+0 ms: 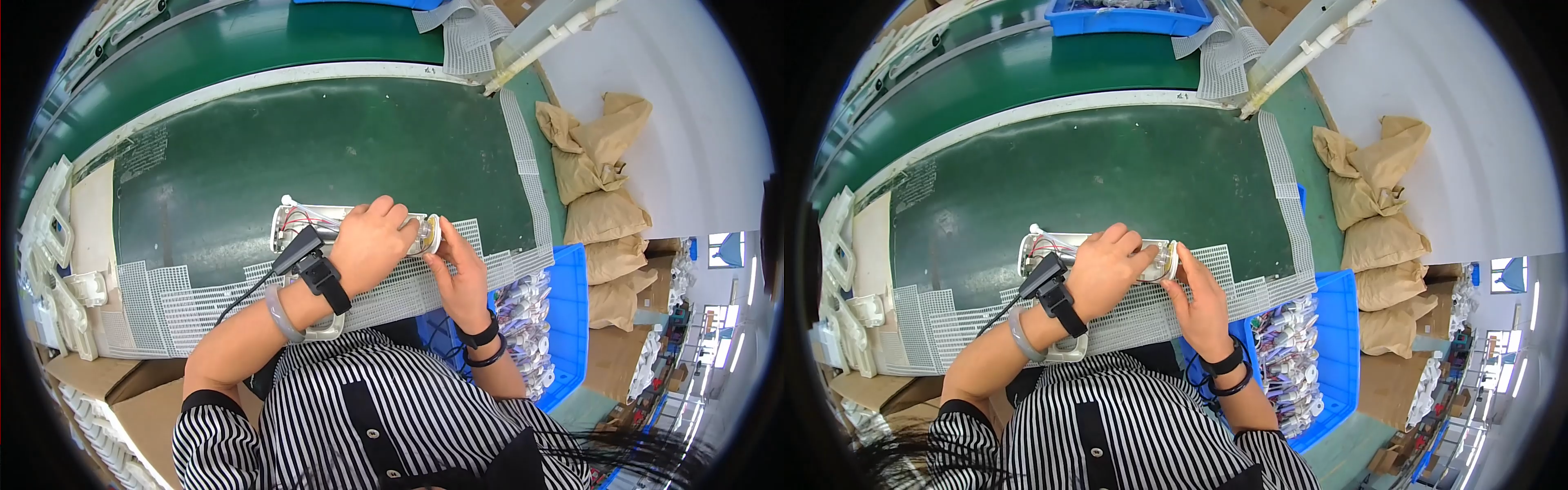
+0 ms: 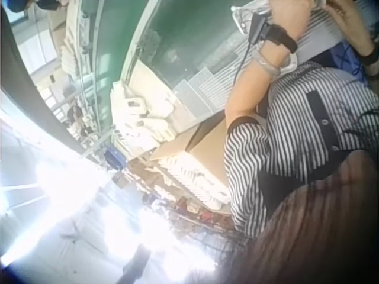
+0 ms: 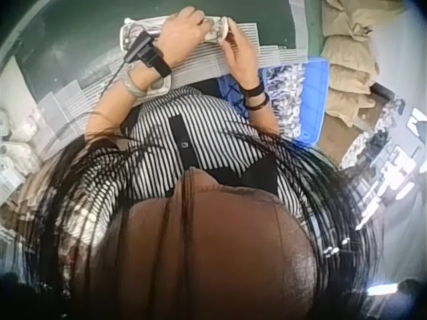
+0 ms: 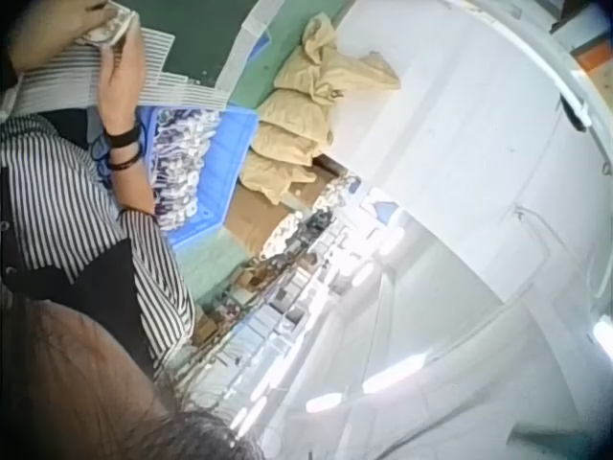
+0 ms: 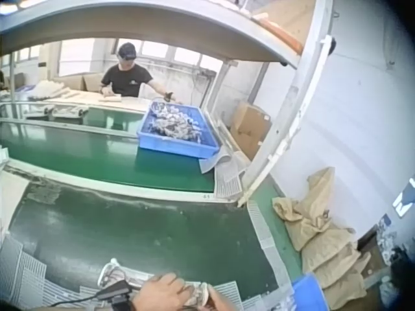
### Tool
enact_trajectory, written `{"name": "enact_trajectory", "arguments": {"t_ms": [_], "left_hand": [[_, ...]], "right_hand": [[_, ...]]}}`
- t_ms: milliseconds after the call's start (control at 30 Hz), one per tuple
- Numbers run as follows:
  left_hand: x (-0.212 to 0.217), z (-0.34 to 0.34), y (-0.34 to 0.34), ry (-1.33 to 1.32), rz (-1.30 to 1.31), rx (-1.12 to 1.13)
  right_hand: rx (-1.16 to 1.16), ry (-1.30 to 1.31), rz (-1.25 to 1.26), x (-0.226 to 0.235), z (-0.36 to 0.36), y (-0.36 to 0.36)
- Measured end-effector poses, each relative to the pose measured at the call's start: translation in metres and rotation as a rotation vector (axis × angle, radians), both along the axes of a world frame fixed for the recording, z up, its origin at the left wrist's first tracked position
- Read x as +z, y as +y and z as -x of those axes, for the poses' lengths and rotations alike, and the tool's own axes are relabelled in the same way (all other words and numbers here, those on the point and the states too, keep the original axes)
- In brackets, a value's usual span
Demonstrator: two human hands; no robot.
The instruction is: The recorder is assembling internal and external components of a plastic toy gun on a factory production line.
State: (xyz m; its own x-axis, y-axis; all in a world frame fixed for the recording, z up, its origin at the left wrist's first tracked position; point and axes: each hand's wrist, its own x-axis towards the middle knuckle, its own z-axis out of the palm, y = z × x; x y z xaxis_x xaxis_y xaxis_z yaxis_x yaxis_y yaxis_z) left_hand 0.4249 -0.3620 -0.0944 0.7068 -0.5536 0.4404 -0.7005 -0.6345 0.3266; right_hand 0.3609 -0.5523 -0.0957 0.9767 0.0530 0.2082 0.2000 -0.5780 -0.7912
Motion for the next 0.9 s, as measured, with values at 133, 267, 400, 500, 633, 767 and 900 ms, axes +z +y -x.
{"name": "enact_trajectory", "arguments": {"t_ms": [133, 267, 400, 500, 633, 767, 900], "left_hand": [[-0.002, 0.001, 0.000, -0.024, -0.037, -0.016], [-0.002, 0.001, 0.000, -0.030, -0.030, -0.012], [-0.002, 0.000, 0.000, -0.033, -0.054, -0.021], [-0.003, 0.000, -0.001, -0.029, -0.053, -0.024], [-0.005, 0.000, 0.000, -0.015, -0.066, -0.031], [-0.004, -0.001, -0.002, -0.006, -0.102, -0.019], [-0.001, -0.001, -0.004, 0.002, -0.125, -0.021]], "right_hand": [[-0.001, 0.080, -0.009, 0.000, 0.000, 0.000], [0.010, 0.081, -0.061, -0.001, 0.000, 0.001], [0.019, 0.096, -0.058, -0.003, 0.000, -0.002], [0.025, 0.107, -0.040, -0.002, 0.000, -0.003], [0.030, 0.096, 0.010, 0.000, -0.002, -0.001], [0.026, -0.078, 0.212, -0.004, -0.007, -0.003], [0.077, -0.065, 0.380, 0.012, -0.014, -0.009]]}}
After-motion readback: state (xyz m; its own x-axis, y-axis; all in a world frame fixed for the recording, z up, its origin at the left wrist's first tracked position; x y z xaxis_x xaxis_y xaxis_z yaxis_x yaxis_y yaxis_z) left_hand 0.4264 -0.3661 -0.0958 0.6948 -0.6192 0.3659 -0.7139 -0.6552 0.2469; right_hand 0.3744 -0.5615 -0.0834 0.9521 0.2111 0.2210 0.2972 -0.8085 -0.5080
